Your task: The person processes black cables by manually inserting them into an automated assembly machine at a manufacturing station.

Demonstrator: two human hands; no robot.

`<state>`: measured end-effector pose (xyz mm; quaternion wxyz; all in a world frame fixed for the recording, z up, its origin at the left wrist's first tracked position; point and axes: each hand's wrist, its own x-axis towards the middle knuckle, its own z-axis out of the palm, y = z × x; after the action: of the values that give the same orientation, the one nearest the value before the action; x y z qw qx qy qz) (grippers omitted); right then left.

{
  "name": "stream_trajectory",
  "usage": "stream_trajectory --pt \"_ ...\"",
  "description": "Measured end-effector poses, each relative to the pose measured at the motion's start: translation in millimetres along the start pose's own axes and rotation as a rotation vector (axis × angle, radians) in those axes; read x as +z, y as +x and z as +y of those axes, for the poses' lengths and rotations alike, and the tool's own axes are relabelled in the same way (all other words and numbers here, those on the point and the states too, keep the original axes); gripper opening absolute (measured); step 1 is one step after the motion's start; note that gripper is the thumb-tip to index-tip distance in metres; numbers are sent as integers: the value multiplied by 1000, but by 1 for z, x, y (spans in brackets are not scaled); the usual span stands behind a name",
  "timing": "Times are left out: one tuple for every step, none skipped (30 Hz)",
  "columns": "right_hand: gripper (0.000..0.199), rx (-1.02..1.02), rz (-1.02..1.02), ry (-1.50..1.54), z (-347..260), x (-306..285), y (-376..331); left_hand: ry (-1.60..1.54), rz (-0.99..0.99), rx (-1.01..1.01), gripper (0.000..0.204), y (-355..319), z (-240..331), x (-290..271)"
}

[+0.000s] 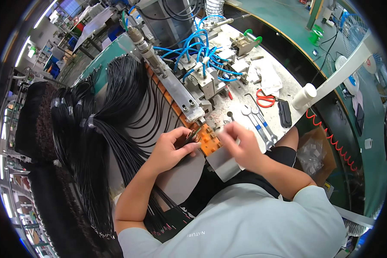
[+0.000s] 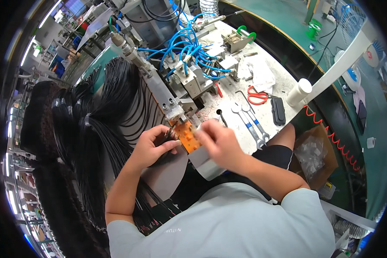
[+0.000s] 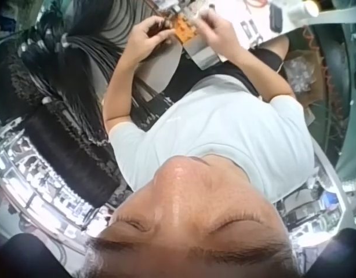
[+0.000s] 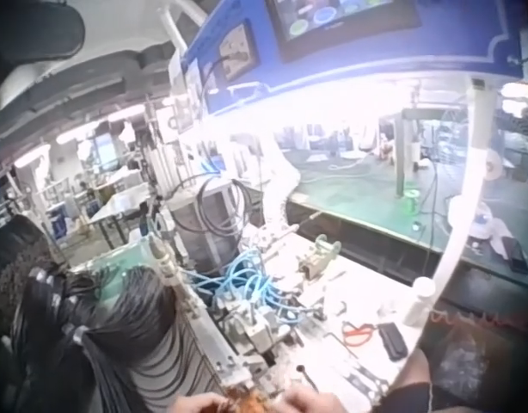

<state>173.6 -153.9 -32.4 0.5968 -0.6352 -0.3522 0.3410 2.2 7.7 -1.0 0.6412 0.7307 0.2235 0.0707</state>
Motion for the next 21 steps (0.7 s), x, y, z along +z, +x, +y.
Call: stream_trajectory --pt "11 -241 -40 -138 -3 4 -9 1 -6 0 15 -1 2 2" --pt "10 -484 -78 -277 -5 8 -11 -32 9 -1 14 0 4 3" --pt "10 -485 -72 -277 -4 11 -9 -65 24 -1 12 0 6 4" --pt "10 -524 -57 -369 0 14 -6 -97 40 -2 11 0 7 5" --pt "11 -563 -41 -461 3 17 -2 -93 37 -1 11 1 8 6" --pt "12 -601 -26 -554 5 18 1 -40 34 -1 12 1 9 7" --pt "12 -603 -27 -552 5 18 1 10 37 -3 13 0 8 8" --pt "12 -590 -30 -542 4 19 2 59 40 -5 14 -1 8 8" --pt "12 -578 -33 -533 4 19 3 59 42 -5 14 -1 6 8" --pt "12 -564 -36 -525 4 20 3 92 53 21 16 -1 4 7" --pt "12 -564 -38 -526 3 21 2 125 64 47 18 -2 1 7" --pt "12 -525 -53 -487 2 22 1 157 75 73 20 -2 0 6" --pt "12 -485 -69 -449 1 23 0 155 76 74 20 -2 0 6" --pt "11 -444 -84 -411 0 24 -1 170 87 82 21 -3 1 5" --pt "11 -444 -86 -412 -1 24 -1 186 99 90 23 -4 1 5" --pt "11 -448 -82 -390 -2 25 -1 202 112 98 25 -5 2 4" --pt "10 -452 -78 -368 -4 26 0 201 113 98 25 -5 2 4" --pt "10 -456 -74 -345 -4 27 0 189 115 93 25 -4 2 4" --pt "10 -457 -75 -345 -4 27 0 177 118 87 25 -3 2 4" --pt "10 -453 -80 -353 -5 28 0 166 120 82 25 -3 3 4" --pt "9 -449 -84 -360 -5 28 0 166 122 82 25 -3 3 4"
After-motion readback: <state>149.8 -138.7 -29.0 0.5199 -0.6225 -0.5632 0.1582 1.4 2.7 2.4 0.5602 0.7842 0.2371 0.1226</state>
